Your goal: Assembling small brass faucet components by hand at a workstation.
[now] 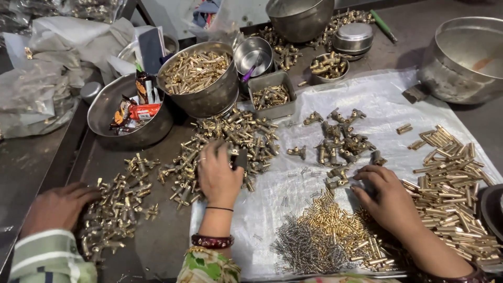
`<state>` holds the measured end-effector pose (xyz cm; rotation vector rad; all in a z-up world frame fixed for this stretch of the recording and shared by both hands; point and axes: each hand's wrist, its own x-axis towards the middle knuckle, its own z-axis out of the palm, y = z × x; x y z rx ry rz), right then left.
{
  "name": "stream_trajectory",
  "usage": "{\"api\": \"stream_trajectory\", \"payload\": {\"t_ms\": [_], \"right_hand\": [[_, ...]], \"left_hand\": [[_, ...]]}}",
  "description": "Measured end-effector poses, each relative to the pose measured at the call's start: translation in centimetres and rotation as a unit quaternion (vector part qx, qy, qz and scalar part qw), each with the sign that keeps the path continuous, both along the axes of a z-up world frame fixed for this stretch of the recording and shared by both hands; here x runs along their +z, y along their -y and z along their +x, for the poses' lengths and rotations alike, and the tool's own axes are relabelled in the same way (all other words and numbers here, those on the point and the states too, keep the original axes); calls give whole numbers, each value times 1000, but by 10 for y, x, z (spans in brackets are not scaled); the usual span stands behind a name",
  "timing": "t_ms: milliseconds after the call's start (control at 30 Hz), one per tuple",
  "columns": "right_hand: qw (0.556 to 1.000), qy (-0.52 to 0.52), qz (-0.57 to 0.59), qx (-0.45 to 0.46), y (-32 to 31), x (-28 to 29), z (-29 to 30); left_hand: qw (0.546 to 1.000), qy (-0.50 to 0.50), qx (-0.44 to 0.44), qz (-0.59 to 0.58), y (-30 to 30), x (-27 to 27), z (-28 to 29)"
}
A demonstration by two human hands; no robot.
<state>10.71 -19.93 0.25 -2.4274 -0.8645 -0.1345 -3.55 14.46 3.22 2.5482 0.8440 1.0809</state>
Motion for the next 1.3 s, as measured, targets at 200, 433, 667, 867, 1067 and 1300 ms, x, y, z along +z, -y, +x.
{"api": "stream_trajectory", "payload": {"t_ms": [200,433,667,867,1067,1300], "right_hand": [[1000,-2,6,-8,2,4,0],[998,40,56,-9,1,15,-2],[995,74,61,-10,-1,18,-1],[992,76,101,-8,4,16,1],[995,70,76,-8,6,13,4],[997,25,72,34,-4,13,-7]], "left_hand": [[997,-48,-25,50,8,1,0],[995,66,-72,16,47,18,5],[926,-72,-343,-138,155,10,44],[900,-263,-341,-72,168,-4,65],[906,-223,-304,-190,148,17,57],[667,197,-373,-614,145,8,35]]}}
